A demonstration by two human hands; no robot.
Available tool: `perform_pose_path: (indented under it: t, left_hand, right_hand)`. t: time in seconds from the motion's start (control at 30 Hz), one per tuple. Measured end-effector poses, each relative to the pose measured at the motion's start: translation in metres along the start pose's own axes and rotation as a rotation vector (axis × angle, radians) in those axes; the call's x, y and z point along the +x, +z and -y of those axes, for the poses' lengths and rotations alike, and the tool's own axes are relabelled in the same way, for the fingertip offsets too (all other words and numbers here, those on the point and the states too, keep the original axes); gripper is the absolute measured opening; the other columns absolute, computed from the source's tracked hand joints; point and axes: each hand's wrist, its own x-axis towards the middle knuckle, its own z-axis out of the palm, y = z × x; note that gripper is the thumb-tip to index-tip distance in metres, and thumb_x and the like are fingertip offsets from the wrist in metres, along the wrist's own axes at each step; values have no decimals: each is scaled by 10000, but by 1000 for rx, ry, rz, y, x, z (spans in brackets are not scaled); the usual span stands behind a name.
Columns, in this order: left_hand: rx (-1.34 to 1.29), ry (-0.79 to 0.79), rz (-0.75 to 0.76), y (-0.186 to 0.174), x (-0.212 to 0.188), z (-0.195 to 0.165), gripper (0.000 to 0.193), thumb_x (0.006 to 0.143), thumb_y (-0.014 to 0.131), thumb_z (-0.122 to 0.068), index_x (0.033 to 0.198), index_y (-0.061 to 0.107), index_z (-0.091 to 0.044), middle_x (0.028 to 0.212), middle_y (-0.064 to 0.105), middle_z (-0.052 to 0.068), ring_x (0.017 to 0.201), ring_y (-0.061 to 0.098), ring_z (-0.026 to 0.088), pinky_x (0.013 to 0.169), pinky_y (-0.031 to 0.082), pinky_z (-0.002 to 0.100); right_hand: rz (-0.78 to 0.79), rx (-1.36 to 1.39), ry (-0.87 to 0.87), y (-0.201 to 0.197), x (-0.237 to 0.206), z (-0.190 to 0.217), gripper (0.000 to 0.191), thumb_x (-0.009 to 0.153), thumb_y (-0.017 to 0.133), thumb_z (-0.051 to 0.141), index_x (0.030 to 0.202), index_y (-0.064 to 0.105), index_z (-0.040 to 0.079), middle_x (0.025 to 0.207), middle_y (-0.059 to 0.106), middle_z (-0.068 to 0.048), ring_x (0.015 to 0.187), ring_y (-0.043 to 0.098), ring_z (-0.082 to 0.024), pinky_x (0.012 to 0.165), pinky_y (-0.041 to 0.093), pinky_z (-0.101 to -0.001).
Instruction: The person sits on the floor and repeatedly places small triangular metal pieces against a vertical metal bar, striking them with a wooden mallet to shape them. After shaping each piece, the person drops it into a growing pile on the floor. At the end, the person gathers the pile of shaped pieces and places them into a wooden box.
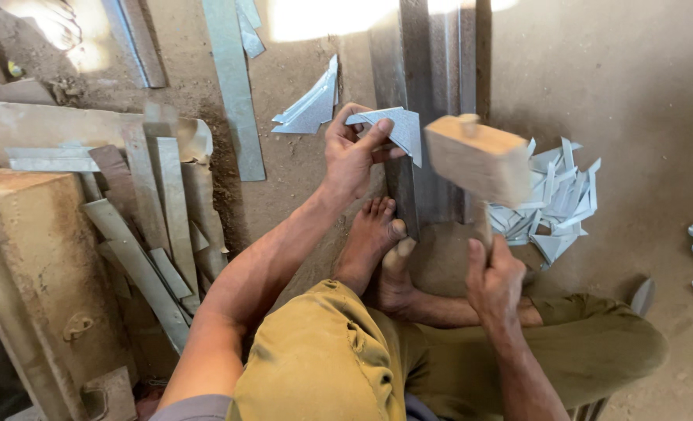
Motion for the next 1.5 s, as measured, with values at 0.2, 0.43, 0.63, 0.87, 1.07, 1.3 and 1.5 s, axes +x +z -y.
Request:
perform_pose_path:
  t: [0.2,0.43,0.63,0.87,1.07,1.3,1.5]
  left_hand:
    - [3,-19,-21,0,0,1,127,984,684,-41,1000,559,-22,962,727,125,863,767,239,688,690,389]
    - [-10,-13,-9,-2,0,2,126,993,685,-44,1005,561,-27,961,713,114,894,767,236,715,699,394]
    - [-19,-30,-5,-3,1,1,125,983,680,-40,1013,559,-30,954,725,124,869,771,251,712,695,404]
    - [-69,-64,-13,-2,0,2,115,982,680,-22,1019,570,-20,968,710,102,892,757,240,749,699,436]
    - [-127,-98,-2,-7,5,6,133,945,704,-30,1008,588,-21,931,707,82,871,754,222,751,701,432]
    - [-68,-172,3,-18,12,10,129,947,738,-62,987,616,-49,888,693,26,859,730,171,695,680,405]
    - [18,-81,116,-31,27,0,275,884,841,-156,1043,639,-61,966,724,47,885,716,162,824,639,333]
  right_hand:
    - [-39,129,67,-4,5,-1,353,1073,576,324,900,611,19,574,564,-61,501,560,-172,488,435,-355]
    - [-204,711,-99,-32,-2,38,356,1094,557,389,954,604,65,680,540,42,504,494,-70,406,405,-238]
    - [-67,168,-287,-2,28,23,434,1140,488,360,973,613,-21,706,523,-15,581,480,-126,496,386,-268]
    - [-216,805,-169,12,10,-2,476,1092,485,504,870,546,88,654,514,54,496,479,-59,436,391,-245]
    - [-29,551,67,12,19,-1,520,1099,499,474,806,560,50,582,452,19,501,456,-108,441,372,-277]
    - [-56,519,-219,16,38,14,495,1120,451,486,879,554,66,602,458,-1,516,458,-127,439,385,-281]
    - [-112,784,378,1,39,-22,497,1087,382,499,834,505,90,567,422,-17,405,372,-155,315,299,-333]
